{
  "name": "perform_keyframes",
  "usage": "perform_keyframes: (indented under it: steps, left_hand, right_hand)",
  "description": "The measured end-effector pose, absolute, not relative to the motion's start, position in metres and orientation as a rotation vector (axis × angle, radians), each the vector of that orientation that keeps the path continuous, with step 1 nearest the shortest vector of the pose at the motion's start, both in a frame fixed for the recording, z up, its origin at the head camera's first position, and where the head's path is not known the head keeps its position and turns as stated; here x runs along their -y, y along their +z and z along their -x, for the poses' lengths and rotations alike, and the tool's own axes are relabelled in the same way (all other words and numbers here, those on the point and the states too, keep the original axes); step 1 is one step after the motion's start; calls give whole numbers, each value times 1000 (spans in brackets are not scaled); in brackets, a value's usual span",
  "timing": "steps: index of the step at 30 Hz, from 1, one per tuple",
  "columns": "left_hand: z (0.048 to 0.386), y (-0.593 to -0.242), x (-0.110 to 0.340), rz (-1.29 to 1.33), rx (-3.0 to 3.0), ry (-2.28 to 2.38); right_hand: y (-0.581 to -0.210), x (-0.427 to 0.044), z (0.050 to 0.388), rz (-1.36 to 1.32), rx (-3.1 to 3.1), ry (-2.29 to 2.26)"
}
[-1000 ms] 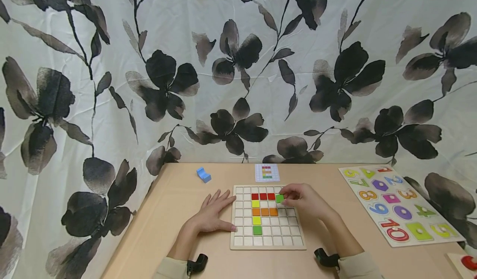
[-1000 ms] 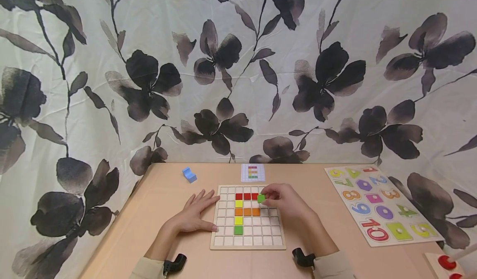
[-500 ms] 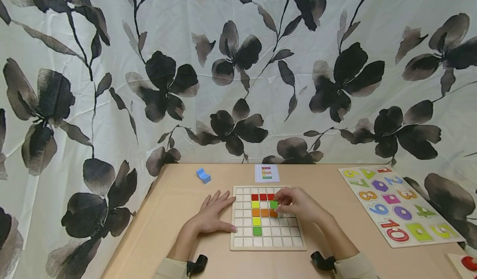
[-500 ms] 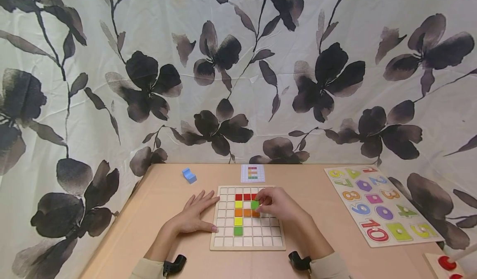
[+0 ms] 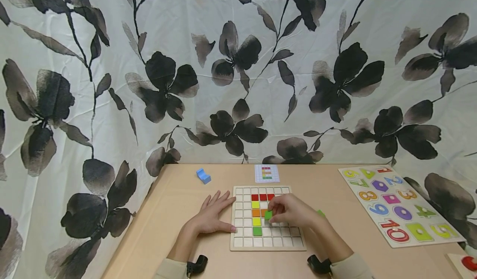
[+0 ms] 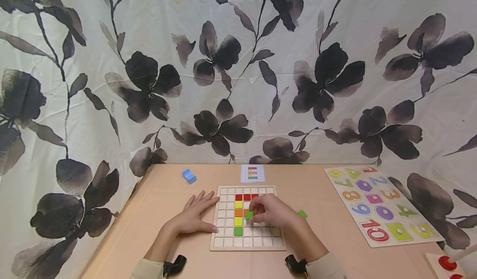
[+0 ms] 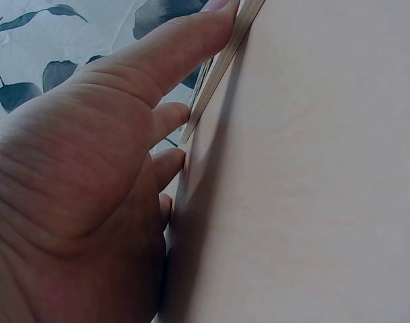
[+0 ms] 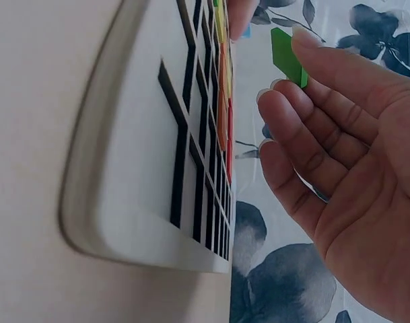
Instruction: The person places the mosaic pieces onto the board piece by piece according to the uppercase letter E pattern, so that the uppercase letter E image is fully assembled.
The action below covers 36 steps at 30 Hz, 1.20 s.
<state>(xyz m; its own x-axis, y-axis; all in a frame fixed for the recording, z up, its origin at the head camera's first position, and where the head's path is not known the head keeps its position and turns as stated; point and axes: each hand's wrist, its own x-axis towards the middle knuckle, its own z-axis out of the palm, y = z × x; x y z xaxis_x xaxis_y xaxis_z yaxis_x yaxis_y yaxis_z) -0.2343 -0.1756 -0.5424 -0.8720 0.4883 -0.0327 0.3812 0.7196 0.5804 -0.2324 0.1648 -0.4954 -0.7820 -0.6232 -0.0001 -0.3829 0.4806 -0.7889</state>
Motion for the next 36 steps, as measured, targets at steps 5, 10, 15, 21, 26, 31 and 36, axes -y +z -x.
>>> perform_keyframes:
  steps: [5, 10, 15, 21, 26, 31, 36]
  left_hand:
    - [234, -542, 175, -699, -2737, 867]
    - [234, -542, 175, -707, -2744, 864]
    - [233, -542, 176, -707, -2742, 871]
    - [233, -541, 176, -705, -2742, 873]
    - [233, -541, 175, -704, -2744, 871]
    - [234, -542, 175, -692, -2742, 868]
    - [234, -541, 175, -693, -2745, 862]
  right_hand:
    - [-499, -161, 231, 856, -2434, -1164]
    - [-502, -158, 229, 816, -2392, -1118]
    - [-503, -155, 227, 822, -2355, -1075]
    - [-505, -153, 225, 856, -2331, -1054]
    - [-506, -151, 224, 859, -2325, -1040]
    - [-506, -150, 224, 860, -2323, -1046]
    - [-506, -150, 223, 873, -2327, -1044]
